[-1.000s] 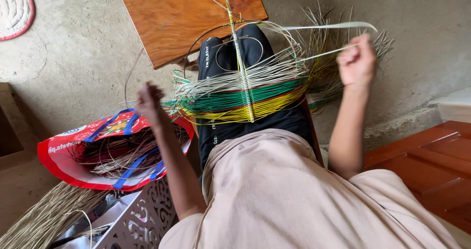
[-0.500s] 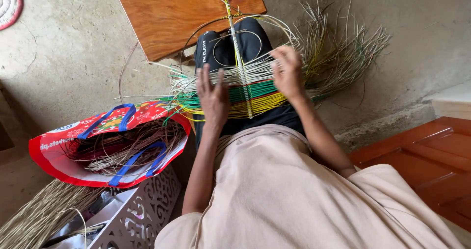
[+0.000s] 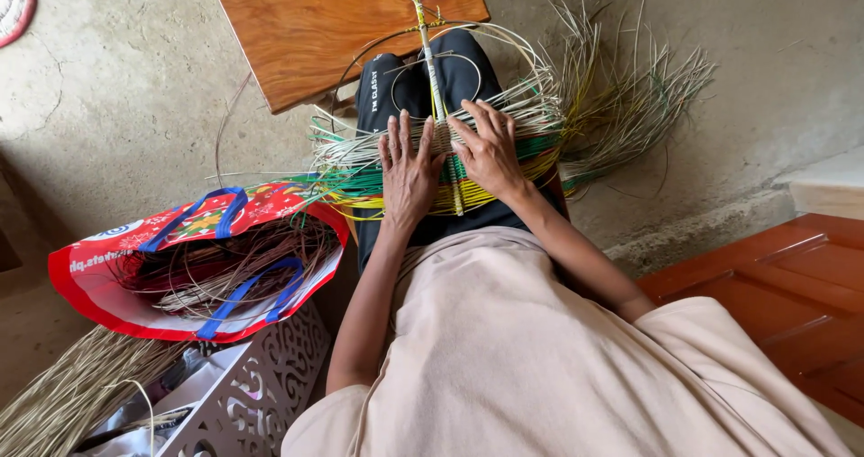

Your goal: Weaving colorful plastic fibers around a bundle of sticks to assemble a broom head

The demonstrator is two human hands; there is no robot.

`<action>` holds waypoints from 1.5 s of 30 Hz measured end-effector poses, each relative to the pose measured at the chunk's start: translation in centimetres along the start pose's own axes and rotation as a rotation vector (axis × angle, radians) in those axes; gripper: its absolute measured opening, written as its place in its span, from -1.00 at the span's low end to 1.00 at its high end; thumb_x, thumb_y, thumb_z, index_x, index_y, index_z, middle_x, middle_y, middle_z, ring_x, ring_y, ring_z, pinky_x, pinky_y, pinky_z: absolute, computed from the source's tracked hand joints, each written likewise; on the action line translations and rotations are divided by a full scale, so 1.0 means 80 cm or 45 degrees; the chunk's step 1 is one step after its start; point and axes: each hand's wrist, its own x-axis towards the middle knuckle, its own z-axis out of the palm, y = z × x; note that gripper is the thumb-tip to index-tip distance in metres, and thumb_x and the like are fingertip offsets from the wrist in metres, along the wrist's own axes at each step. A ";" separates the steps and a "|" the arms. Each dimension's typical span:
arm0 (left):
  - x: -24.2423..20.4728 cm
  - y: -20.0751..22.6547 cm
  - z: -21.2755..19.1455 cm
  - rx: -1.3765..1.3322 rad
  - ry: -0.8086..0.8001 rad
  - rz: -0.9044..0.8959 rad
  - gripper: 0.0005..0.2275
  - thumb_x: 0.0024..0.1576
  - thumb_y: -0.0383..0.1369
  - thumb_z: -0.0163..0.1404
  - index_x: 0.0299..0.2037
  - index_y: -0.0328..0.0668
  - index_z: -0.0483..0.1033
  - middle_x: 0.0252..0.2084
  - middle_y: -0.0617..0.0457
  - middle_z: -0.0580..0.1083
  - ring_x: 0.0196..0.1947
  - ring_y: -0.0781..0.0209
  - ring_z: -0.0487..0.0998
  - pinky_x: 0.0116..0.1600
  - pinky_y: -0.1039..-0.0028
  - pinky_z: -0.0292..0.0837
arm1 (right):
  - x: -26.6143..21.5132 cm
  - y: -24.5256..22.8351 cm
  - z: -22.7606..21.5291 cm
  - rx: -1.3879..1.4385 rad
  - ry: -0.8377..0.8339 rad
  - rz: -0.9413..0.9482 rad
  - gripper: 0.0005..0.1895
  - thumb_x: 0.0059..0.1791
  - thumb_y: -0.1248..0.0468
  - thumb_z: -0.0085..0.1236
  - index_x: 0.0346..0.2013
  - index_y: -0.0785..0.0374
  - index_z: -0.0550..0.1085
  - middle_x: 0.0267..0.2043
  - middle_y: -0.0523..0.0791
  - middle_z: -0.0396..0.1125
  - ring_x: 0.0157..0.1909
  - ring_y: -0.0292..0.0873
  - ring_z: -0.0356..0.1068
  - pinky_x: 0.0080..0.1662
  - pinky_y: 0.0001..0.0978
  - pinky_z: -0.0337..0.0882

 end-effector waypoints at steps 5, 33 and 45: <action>0.007 0.000 -0.002 -0.023 -0.018 -0.015 -0.49 0.25 0.04 -0.01 0.40 0.20 0.31 0.54 -0.25 0.03 0.56 -0.26 -0.07 0.50 -0.15 -0.16 | 0.002 0.007 0.015 -0.030 0.000 0.015 -0.62 0.06 0.19 0.12 0.18 0.11 0.49 0.34 0.03 0.18 0.39 0.13 0.10 0.23 0.15 0.04; -0.124 0.033 -0.013 -2.415 -0.274 -1.106 -0.64 0.21 -0.52 0.07 0.20 -0.47 0.33 -0.04 -0.27 0.56 -0.07 0.01 0.68 0.10 0.30 0.61 | -0.102 -0.033 -0.047 0.563 0.138 -0.215 -0.95 0.03 0.31 0.20 -0.25 0.20 0.58 -0.24 -0.11 0.35 -0.19 -0.02 0.36 -0.07 -0.18 0.39; -0.099 0.033 0.071 -2.408 -0.095 -1.064 -0.74 0.20 -0.48 0.15 -0.02 -0.58 0.44 -0.20 -0.18 0.56 -0.28 0.15 0.68 -0.08 0.48 0.67 | -0.066 -0.041 -0.043 0.447 0.164 -0.226 -0.92 0.02 0.41 0.20 -0.20 0.26 0.55 -0.29 -0.07 0.24 -0.22 0.01 0.29 -0.10 -0.15 0.38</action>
